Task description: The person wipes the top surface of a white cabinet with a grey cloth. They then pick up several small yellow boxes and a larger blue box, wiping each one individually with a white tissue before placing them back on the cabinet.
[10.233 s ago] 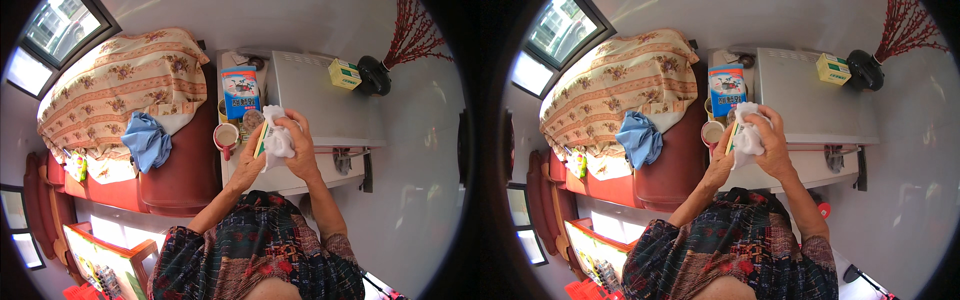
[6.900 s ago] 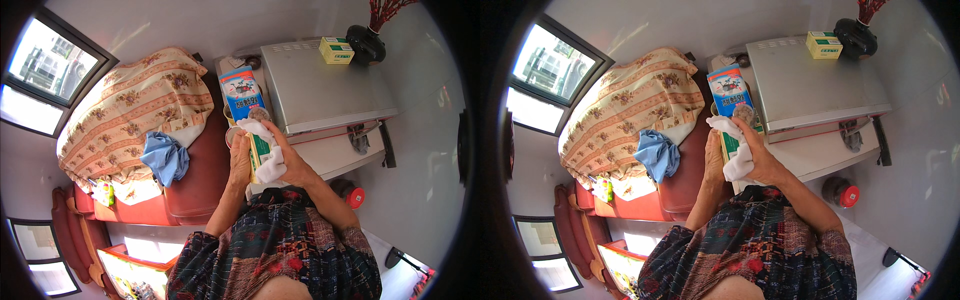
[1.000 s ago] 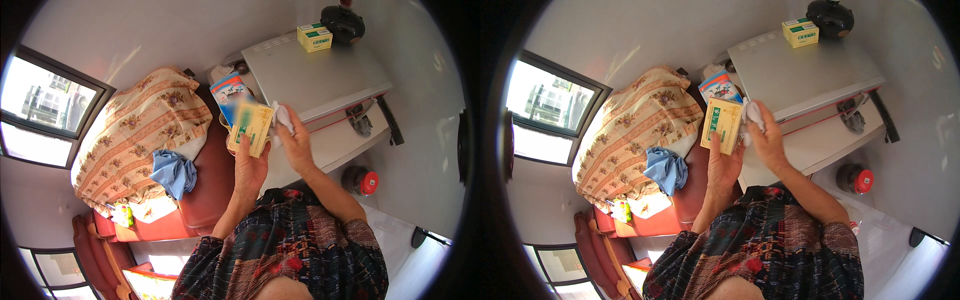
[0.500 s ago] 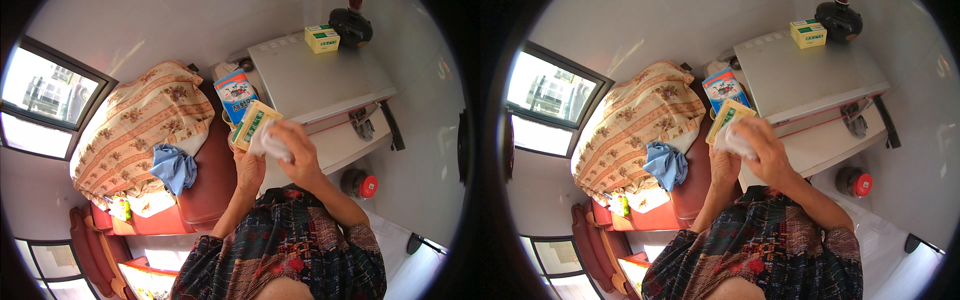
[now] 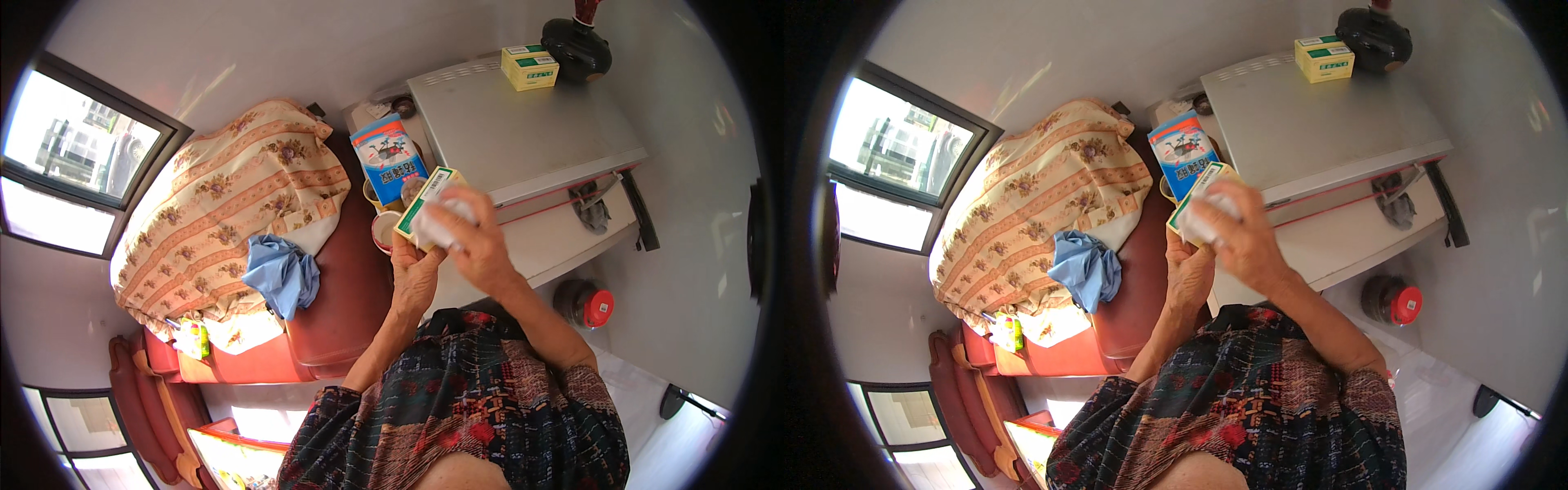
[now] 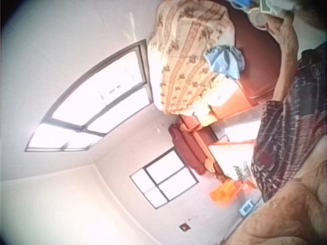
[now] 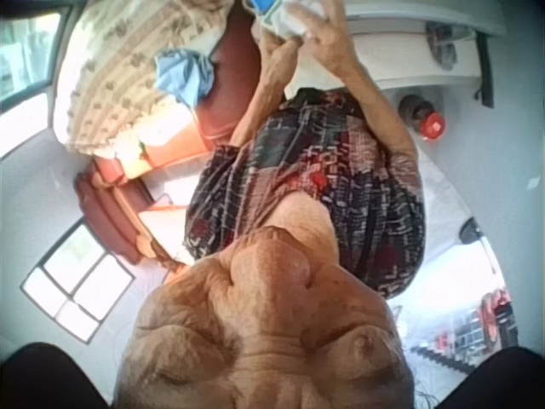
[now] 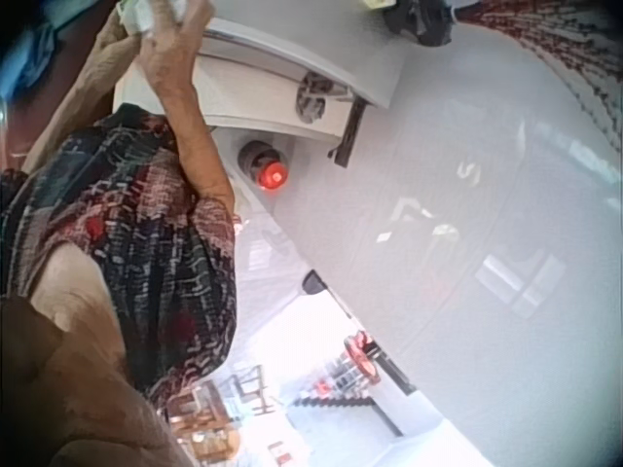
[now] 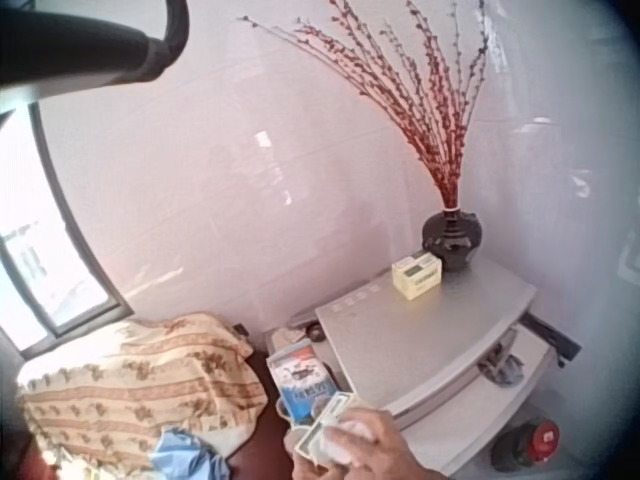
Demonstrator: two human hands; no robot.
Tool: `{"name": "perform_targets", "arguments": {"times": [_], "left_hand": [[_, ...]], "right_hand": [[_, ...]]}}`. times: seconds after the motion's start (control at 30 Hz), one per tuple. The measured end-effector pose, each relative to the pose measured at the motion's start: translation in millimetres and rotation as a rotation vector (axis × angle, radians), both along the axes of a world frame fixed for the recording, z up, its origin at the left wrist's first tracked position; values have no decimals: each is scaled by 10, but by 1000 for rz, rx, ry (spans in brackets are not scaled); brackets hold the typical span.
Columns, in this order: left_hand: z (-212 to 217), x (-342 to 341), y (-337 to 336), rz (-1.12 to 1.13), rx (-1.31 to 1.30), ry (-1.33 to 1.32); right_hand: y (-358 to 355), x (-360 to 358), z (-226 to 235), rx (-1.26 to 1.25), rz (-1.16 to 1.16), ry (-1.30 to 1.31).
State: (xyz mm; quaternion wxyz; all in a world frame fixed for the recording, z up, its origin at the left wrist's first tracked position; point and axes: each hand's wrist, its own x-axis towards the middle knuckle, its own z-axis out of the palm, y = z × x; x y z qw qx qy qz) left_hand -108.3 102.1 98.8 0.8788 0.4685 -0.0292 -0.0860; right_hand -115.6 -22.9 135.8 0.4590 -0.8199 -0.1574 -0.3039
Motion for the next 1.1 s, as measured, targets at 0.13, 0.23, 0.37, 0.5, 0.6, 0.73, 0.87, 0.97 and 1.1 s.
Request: {"name": "perform_targets", "arguments": {"times": [0.13,0.23,0.37,0.5,0.6,0.73,0.87,0.97,1.1], "left_hand": [[22,1,14,-3,68,-56],[-39,30,36,44,207,-146],[-96,72,133,74,413,-312],[-141,101,111,103,592,-499],[-239,71,132,102,705,-466],[-262,74,198,77,616,-313],[-200,92,196,21,450,-233],[-43,97,100,-27,309,-105],[-2,156,22,-107,122,-3]], "right_hand": [[-73,89,1,132,-120,102],[23,0,124,-91,-16,51],[20,8,269,-204,193,117],[-105,245,247,-295,-117,198],[-38,242,232,-259,-80,246],[73,122,158,-212,168,204],[54,135,1,-76,42,112],[14,120,-68,-85,-133,-25],[10,85,-208,-70,-124,-144]]}}
